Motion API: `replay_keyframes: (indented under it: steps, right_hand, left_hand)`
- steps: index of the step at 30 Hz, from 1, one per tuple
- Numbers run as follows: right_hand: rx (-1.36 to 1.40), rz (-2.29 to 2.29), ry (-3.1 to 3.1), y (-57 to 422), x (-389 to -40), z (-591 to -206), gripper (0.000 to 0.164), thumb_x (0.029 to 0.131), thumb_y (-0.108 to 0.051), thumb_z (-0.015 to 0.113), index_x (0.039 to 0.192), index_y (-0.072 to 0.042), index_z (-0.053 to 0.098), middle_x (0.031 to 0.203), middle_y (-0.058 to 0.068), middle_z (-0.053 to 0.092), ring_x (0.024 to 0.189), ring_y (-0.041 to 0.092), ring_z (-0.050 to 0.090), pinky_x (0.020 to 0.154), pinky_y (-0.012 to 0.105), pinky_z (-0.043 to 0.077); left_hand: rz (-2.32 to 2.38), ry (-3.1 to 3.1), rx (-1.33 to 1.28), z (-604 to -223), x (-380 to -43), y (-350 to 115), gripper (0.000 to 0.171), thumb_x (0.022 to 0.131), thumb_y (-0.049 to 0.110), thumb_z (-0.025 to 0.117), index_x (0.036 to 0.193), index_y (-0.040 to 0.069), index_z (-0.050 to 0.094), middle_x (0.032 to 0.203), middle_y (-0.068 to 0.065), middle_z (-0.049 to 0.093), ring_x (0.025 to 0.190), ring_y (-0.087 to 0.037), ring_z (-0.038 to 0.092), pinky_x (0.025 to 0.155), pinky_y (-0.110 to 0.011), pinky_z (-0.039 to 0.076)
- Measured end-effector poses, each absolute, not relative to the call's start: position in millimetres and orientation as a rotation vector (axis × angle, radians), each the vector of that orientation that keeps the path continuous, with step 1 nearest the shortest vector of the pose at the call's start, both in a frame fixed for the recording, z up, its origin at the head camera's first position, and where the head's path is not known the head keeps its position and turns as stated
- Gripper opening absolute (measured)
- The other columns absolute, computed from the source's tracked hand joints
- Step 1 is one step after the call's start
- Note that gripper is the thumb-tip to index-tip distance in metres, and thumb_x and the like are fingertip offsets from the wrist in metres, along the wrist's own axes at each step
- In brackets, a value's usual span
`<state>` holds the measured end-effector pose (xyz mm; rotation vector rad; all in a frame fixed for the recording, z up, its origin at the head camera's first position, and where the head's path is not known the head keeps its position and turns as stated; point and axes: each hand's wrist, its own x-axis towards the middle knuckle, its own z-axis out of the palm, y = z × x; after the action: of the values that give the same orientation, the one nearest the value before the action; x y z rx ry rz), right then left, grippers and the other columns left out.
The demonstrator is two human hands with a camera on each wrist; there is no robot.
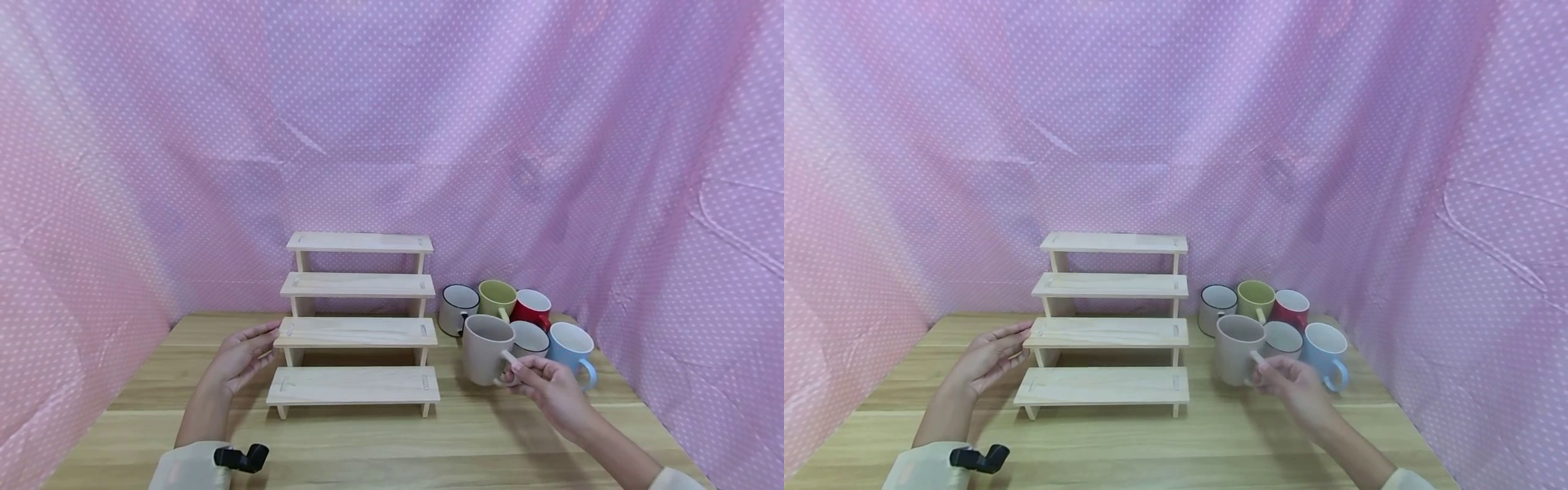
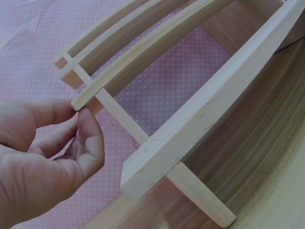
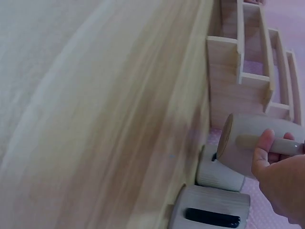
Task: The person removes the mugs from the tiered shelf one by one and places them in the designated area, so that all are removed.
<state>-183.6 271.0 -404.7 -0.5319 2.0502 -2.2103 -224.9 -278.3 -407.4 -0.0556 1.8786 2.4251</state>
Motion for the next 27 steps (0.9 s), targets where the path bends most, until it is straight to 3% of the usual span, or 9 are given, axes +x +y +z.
replay_keyframes:
  steps: [9, 19, 27]
  right_hand:
    - [-0.187, -2.140, 2.219, 255.2, -185.9, -418.8, 0.025, 0.104, -0.005, 0.058, 0.108, 0.019, 0.057, 0.095, 0.017, 0.068, 0.092, 0.029, 0.073, 0.085, 0.044, 0.060]
    - [0.049, -2.125, 2.302, 243.7, -186.6, -427.2, 0.017, 0.104, -0.001, 0.055, 0.108, 0.015, 0.060, 0.096, 0.015, 0.069, 0.090, 0.019, 0.071, 0.084, 0.035, 0.060]
    - [0.117, -2.184, 2.296, 230.3, -187.1, -431.3, 0.013, 0.103, 0.007, 0.052, 0.107, 0.016, 0.059, 0.096, 0.013, 0.067, 0.095, 0.019, 0.070, 0.090, 0.038, 0.059]
  left_hand:
    - [2.423, 1.873, -0.047, -406.6, -224.7, -278.4, 0.022, 0.103, 0.008, 0.063, 0.123, 0.011, 0.071, 0.107, 0.006, 0.070, 0.095, -0.008, 0.065, 0.085, -0.024, 0.056]
    - [2.416, 1.883, -0.009, -406.0, -225.6, -278.2, 0.024, 0.104, 0.006, 0.059, 0.125, 0.009, 0.069, 0.111, 0.005, 0.069, 0.099, -0.008, 0.065, 0.087, -0.025, 0.055]
    - [2.426, 1.888, -0.008, -406.9, -224.7, -278.3, 0.021, 0.104, 0.005, 0.059, 0.120, 0.011, 0.072, 0.107, 0.005, 0.070, 0.095, -0.007, 0.065, 0.085, -0.025, 0.056]
